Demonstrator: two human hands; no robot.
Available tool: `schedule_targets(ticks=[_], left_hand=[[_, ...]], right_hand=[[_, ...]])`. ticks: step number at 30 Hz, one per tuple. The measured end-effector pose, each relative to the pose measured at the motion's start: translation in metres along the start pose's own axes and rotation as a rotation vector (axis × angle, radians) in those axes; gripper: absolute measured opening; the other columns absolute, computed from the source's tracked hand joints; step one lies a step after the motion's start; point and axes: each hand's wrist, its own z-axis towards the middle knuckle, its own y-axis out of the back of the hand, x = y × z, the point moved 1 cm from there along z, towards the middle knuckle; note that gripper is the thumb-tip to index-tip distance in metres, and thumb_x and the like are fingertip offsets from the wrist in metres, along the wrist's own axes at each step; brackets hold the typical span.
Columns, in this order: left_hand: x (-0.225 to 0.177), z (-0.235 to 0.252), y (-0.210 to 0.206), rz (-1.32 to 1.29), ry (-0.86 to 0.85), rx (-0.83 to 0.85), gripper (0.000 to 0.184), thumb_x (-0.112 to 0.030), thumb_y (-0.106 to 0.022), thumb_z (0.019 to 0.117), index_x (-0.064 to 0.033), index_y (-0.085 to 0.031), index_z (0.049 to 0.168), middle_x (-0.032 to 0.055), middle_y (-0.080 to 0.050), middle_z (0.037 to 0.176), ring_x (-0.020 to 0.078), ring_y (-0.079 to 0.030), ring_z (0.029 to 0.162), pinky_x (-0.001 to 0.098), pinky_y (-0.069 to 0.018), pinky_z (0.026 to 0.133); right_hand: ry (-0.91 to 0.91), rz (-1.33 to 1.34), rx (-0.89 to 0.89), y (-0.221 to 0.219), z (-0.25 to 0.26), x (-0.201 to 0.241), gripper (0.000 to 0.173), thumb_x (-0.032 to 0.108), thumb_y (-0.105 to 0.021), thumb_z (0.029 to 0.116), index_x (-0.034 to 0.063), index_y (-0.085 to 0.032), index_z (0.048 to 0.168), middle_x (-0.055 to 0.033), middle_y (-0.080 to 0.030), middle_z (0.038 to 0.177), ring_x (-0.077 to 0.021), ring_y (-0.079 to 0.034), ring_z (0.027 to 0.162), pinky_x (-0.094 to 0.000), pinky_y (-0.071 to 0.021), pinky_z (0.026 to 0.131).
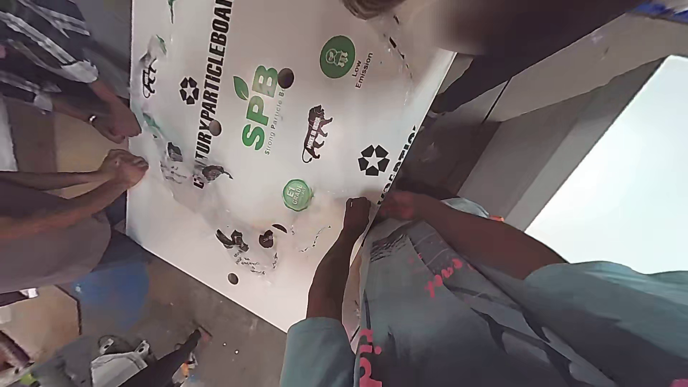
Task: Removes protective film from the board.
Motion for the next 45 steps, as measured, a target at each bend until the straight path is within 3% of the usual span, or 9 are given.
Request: schedule_targets(ticks=[3,6,8,9,13,22,27,35,45], left_hand=[[-0.006,-0.001,0.007,0.025,-0.022,0.016,0.030,-0.006,-0.049,0.1029,0.0001,-0.066,0.127,0.0192,-0.062,0.136,0.0354,-0.053,0.133,0.0559,-0.0308,0.117],[-0.009,-0.005,0.014,0.033,-0.026,-0.033,0.029,-0.002,-0.051,0.0998,0.0003,-0.068,0.124,0.0199,-0.063,0.134,0.0362,-0.056,0.130,0.0556,-0.0339,0.115],[-0.019,-0.010,0.026,-0.004,0.022,-0.190,0.026,-0.007,-0.053,0.1001,0.0010,-0.070,0.117,0.0203,-0.066,0.128,0.0364,-0.061,0.122,0.0532,-0.0415,0.109],[-0.025,-0.009,0.037,-0.038,0.058,-0.276,0.025,-0.012,-0.054,0.1004,0.0010,-0.070,0.115,0.0205,-0.067,0.127,0.0366,-0.062,0.121,0.0528,-0.0431,0.108],[-0.040,0.002,0.075,-0.265,0.305,-0.430,0.031,-0.019,-0.049,0.1051,-0.0005,-0.070,0.119,0.0213,-0.066,0.127,0.0367,-0.063,0.120,0.0533,-0.0487,0.103],[-0.008,-0.003,0.013,-1.299,1.039,0.073,0.077,-0.060,-0.027,0.1079,0.0055,-0.050,0.141,0.0280,-0.057,0.137,0.0380,-0.060,0.120,0.0525,-0.0500,0.098],[-0.004,0.017,0.006,-1.443,0.858,0.272,0.097,-0.076,-0.011,0.0994,0.0023,-0.056,0.136,0.0249,-0.064,0.124,0.0319,-0.064,0.105,0.0470,-0.0525,0.089],[0.010,0.042,0.011,-1.253,0.812,0.323,0.051,-0.043,-0.049,0.1076,0.0026,-0.063,0.127,0.0182,-0.069,0.120,0.0236,-0.068,0.104,0.0400,-0.0554,0.093],[-0.015,0.022,0.034,-0.977,0.693,0.015,0.047,-0.032,-0.050,0.1074,0.0067,-0.070,0.090,0.0212,-0.071,0.094,0.0302,-0.068,0.090,0.0517,-0.0532,0.086]], right_hand=[[-0.065,0.181,0.127,-0.029,0.003,-0.009,0.064,0.059,-0.023,0.1062,0.0068,-0.053,0.127,-0.0102,-0.061,0.103,-0.0194,-0.060,0.087,-0.0354,-0.0512,0.077],[-0.091,0.134,-0.151,-0.071,-0.081,0.027,0.042,0.031,-0.024,0.1133,0.0057,-0.050,0.135,-0.0111,-0.058,0.121,-0.0189,-0.057,0.104,-0.0330,-0.0460,0.094],[0.197,0.074,-0.069,-0.058,-0.073,0.003,0.037,0.014,-0.034,0.1123,-0.0073,-0.044,0.141,-0.0251,-0.054,0.132,-0.0271,-0.059,0.110,-0.0368,-0.0497,0.093],[0.501,0.071,-0.003,-0.048,-0.032,-0.026,0.039,0.016,-0.037,0.1101,-0.0153,-0.045,0.132,-0.0318,-0.056,0.116,-0.0281,-0.063,0.094,-0.0330,-0.0546,0.073],[-0.032,0.271,-0.161,-0.061,-0.032,0.006,0.033,0.030,-0.039,0.1116,0.0102,-0.053,0.135,-0.0082,-0.060,0.118,-0.0152,-0.058,0.100,-0.0307,-0.0487,0.083],[-0.059,0.394,-0.131,-0.048,-0.004,-0.005,0.021,0.028,-0.043,0.1075,0.0118,-0.057,0.111,-0.0017,-0.055,0.089,-0.0104,-0.052,0.071,-0.0263,-0.0435,0.062],[0.021,0.358,-0.172,-0.049,-0.018,0.004,0.025,0.025,-0.043,0.1093,0.0078,-0.057,0.120,-0.0048,-0.058,0.099,-0.0114,-0.054,0.081,-0.0269,-0.0468,0.072],[-0.065,0.306,-0.134,-0.039,-0.003,0.008,0.025,0.032,-0.041,0.1089,0.0115,-0.057,0.110,-0.0021,-0.059,0.087,-0.0089,-0.057,0.067,-0.0231,-0.0472,0.058],[-0.175,0.514,0.080,-0.053,-0.003,0.018,0.070,0.063,-0.031,0.1046,0.0131,-0.037,0.154,-0.0180,-0.051,0.146,-0.0316,-0.054,0.127,-0.0499,-0.0461,0.099]])
